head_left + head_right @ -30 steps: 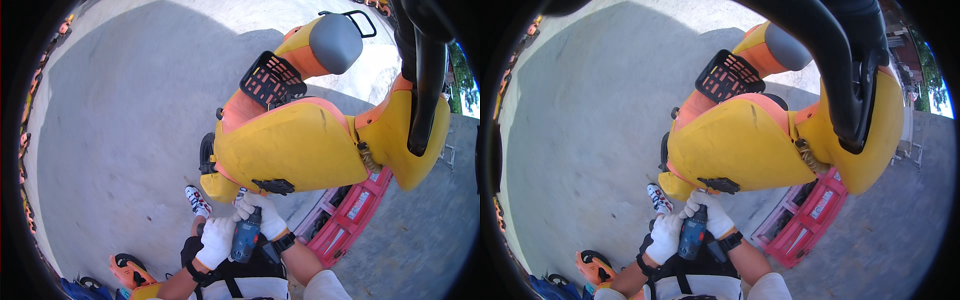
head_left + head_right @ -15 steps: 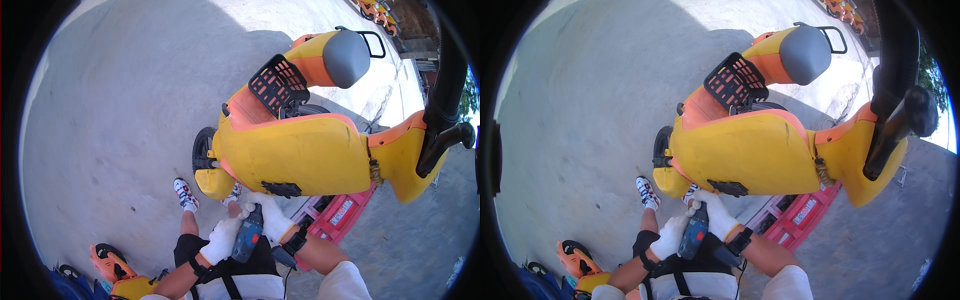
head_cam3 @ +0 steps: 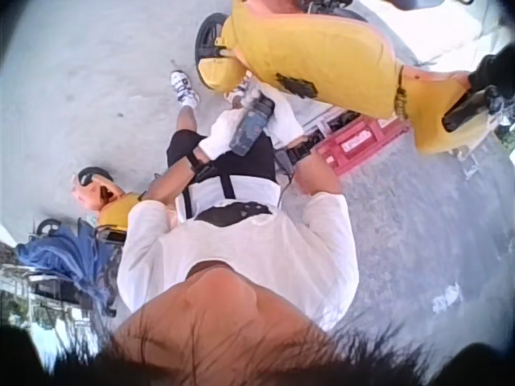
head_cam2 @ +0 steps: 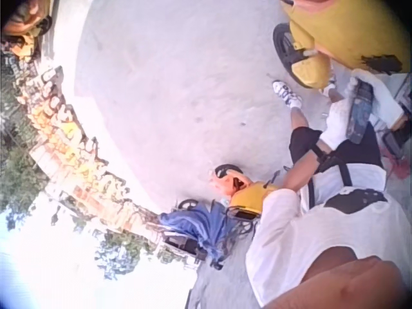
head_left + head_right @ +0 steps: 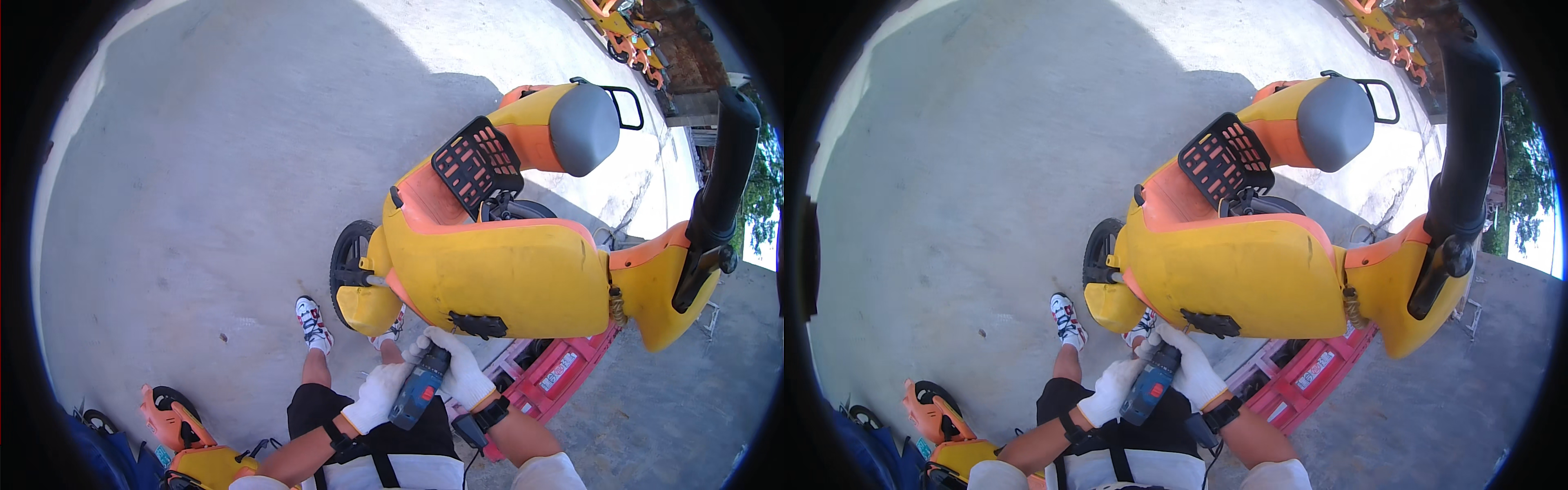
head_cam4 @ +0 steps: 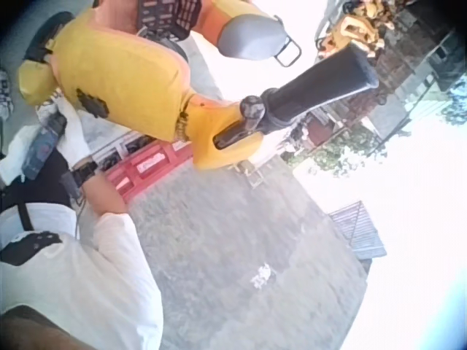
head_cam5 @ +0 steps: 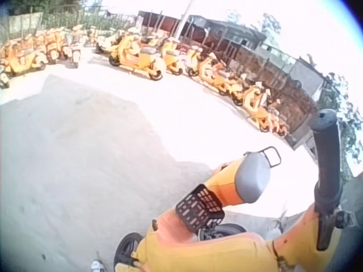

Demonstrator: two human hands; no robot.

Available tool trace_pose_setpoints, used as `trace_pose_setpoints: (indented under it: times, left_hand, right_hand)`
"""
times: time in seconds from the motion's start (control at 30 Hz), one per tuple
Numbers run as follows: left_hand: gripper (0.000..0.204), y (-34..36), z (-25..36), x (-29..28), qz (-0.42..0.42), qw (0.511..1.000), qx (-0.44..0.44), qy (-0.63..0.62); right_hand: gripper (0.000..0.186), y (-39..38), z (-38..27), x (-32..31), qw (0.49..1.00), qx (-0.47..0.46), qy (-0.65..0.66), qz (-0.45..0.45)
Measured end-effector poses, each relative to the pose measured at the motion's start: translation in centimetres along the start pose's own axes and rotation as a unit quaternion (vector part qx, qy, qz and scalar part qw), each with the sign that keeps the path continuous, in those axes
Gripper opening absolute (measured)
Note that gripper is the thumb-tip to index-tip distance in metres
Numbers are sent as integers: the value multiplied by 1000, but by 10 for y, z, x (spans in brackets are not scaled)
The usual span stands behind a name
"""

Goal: Remove the front panel of an electric scooter using an electric drill.

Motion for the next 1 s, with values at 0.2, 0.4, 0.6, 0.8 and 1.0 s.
trace_pose_setpoints:
  times: [0.2,0.4,0.6,0.8,1.0]
  left_hand:
    - [21,11,26,-40,120,928,160,314]
    - [14,9,28,-37,105,923,156,335]
    - [11,8,34,-30,106,924,151,335]
    - [11,17,38,-49,96,892,188,400]
    - [15,7,24,-30,91,938,142,303]
  right_hand:
    - [15,15,18,-16,968,-80,154,-179]
    - [17,23,18,-20,934,-68,199,-287]
    - [25,11,11,-10,977,-49,149,-144]
    - [15,25,6,-17,993,-76,27,-83]
    - [19,17,-4,-12,996,-53,2,-67]
Point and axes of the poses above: each hand's wrist, its own y-axis towards the middle knuckle, its own x-axis out of the palm, z = x × y, the point moved 1 cm from there along y, towards the middle knuckle, and after that the axes turned 4 degrees about -y, right-handed, at the moved point
